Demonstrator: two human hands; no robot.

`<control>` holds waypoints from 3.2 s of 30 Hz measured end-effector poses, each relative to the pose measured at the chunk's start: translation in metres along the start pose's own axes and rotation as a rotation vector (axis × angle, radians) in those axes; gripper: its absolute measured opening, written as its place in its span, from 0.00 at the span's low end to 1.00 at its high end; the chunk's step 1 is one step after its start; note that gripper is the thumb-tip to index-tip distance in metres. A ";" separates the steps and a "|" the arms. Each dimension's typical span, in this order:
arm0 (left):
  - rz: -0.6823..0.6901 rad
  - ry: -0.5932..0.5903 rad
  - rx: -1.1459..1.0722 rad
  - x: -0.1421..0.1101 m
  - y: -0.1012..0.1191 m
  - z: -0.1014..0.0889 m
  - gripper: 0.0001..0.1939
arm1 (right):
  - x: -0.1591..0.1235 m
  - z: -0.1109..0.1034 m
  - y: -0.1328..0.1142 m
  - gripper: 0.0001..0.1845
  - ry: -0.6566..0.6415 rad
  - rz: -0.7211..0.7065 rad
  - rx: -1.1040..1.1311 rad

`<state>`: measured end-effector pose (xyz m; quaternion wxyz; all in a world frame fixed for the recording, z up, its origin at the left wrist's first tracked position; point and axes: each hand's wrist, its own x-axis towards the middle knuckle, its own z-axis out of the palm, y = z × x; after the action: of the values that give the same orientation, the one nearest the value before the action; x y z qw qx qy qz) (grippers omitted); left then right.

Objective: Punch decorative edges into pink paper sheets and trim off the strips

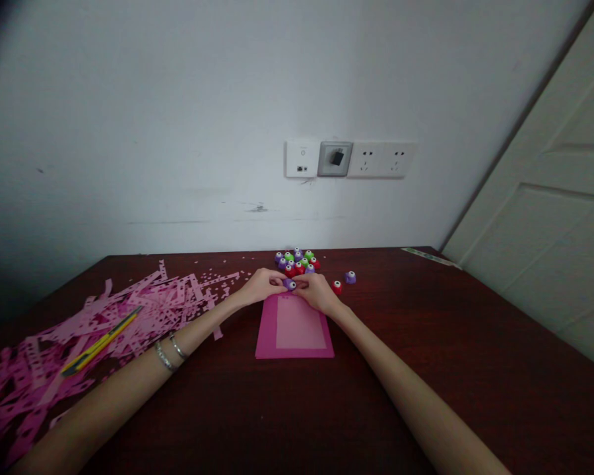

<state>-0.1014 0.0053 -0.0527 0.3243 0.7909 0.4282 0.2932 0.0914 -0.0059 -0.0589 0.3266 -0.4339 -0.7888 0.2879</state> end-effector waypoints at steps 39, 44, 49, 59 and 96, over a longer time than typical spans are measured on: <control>-0.035 -0.120 0.247 -0.009 0.015 -0.017 0.10 | -0.002 -0.041 -0.008 0.09 -0.231 0.038 -0.214; -0.006 -0.143 0.247 -0.015 0.014 -0.008 0.10 | -0.005 -0.035 -0.011 0.09 -0.273 0.014 -0.307; 0.006 -0.185 0.236 -0.017 0.015 -0.009 0.12 | -0.007 -0.033 -0.020 0.14 -0.297 0.056 -0.390; -0.018 -0.283 0.229 -0.020 0.024 -0.012 0.10 | -0.009 -0.034 -0.025 0.09 -0.339 0.116 -0.366; -0.271 -0.168 0.137 -0.016 0.016 -0.008 0.08 | -0.004 -0.028 -0.004 0.08 -0.212 0.212 -0.088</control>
<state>-0.1076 -0.0131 -0.0386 0.3407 0.7678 0.5215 0.1497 0.1122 -0.0062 -0.0397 0.1897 -0.4959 -0.7805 0.3301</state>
